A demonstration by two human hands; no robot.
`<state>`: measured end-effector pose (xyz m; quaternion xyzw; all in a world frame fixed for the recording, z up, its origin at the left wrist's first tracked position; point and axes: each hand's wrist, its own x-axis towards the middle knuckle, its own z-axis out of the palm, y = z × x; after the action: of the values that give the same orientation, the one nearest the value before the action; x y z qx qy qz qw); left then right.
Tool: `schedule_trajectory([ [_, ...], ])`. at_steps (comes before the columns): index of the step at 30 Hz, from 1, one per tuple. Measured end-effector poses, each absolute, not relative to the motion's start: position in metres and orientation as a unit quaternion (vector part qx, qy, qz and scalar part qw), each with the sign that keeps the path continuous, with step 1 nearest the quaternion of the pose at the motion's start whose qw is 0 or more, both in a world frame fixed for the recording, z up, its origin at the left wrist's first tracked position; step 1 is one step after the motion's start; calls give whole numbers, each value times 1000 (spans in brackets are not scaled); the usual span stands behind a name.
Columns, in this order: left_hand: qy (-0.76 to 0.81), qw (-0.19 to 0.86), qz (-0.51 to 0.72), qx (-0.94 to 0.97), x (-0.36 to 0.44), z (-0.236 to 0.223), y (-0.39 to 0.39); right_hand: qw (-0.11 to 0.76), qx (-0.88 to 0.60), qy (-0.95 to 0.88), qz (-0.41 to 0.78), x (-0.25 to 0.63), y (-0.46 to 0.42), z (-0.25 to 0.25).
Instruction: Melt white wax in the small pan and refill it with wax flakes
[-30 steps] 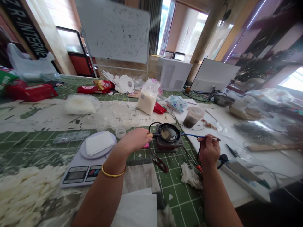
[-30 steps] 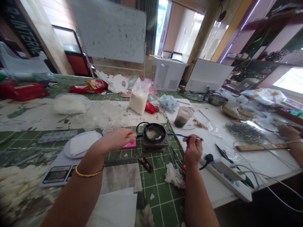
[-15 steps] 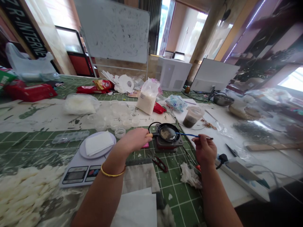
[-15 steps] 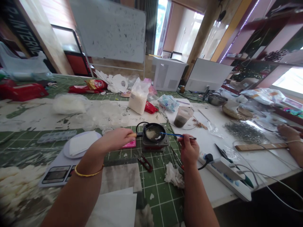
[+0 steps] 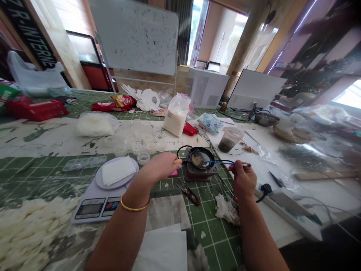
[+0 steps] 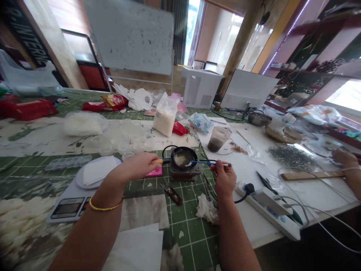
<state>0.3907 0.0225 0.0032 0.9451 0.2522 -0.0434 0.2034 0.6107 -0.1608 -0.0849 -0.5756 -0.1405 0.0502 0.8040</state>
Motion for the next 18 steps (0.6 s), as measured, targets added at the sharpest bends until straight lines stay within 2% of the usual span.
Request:
schedule_trajectory([
  [5,249,195,-37,948,391,4,22,827,-552,-108,-7,617,-164,-84],
  [10,255,195,-43,946,392,3,22,809,-562,-147,90,610,-161,-84],
  [13,256,195,-43,946,391,3,22,795,-586,-138,69,611,-162,-84],
  [16,250,197,-39,947,391,4,23,819,-563,-107,28,615,-164,-83],
  [18,252,199,-39,946,392,4,23,832,-541,-108,54,615,-164,-82],
])
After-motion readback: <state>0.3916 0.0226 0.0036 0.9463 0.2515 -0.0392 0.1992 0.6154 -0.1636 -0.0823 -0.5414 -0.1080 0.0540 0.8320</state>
